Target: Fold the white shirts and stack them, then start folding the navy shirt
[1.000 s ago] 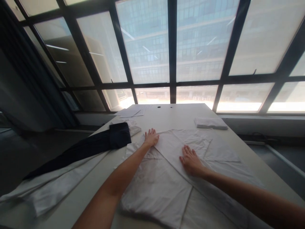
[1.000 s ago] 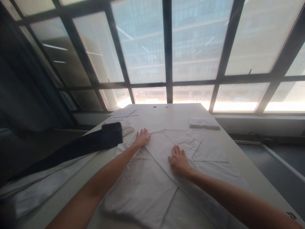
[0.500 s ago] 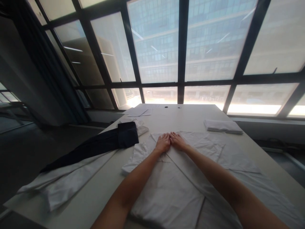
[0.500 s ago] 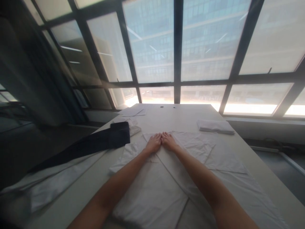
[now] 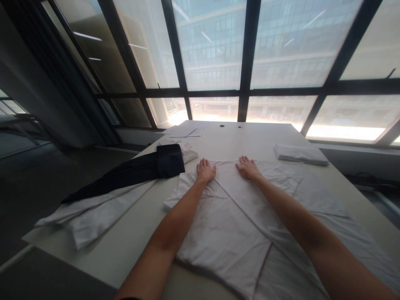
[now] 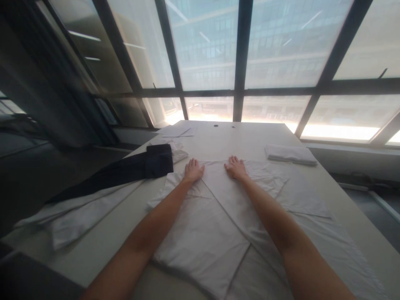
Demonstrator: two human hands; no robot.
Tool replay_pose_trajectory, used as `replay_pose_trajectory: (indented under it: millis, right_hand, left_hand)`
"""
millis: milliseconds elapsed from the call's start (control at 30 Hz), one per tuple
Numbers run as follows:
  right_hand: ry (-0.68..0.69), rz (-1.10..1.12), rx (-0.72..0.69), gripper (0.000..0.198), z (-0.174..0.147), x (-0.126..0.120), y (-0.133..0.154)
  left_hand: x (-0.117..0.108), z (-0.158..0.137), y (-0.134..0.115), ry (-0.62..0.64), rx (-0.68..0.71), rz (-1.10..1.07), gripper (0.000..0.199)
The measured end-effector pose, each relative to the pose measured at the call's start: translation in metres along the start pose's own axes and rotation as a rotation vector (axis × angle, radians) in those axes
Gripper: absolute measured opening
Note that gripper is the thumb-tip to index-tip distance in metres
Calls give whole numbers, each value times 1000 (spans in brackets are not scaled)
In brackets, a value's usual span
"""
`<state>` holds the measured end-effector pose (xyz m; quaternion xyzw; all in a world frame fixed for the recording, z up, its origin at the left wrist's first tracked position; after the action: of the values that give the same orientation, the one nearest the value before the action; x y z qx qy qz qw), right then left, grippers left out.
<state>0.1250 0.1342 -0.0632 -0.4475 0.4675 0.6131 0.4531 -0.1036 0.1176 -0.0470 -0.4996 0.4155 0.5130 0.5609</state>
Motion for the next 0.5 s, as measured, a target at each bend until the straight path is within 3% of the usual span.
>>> replay_pose_trajectory:
  millis: [167,267,367,500]
  right_hand:
    - [-6,-11,5,69,-2,1,-1]
    - [-17,-15,6,69,-1,3,-2]
    - [-30,-19,8,70,-1,3,-2]
    - [-61,-24,1,66,-3,1,-1]
  left_hand:
    - [-20,20,-4,129,38,-17,69]
    - [-32,23,-27,130,165,-40,70]
    - [-25,0,-66,113,328,-71,62]
    - [4,-45,-108,89,465,-88,59]
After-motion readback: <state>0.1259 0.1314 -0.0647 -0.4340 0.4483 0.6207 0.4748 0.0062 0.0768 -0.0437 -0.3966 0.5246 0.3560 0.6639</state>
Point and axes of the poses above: each hand's wrist, its own z-axis towards the middle knuckle, its own x-axis out of the palm, y = z × x, the point moved 8 cm from there along z, towards the middle knuckle, and after that the axes turned 7 degrees about -y, right-handed, at the moved point
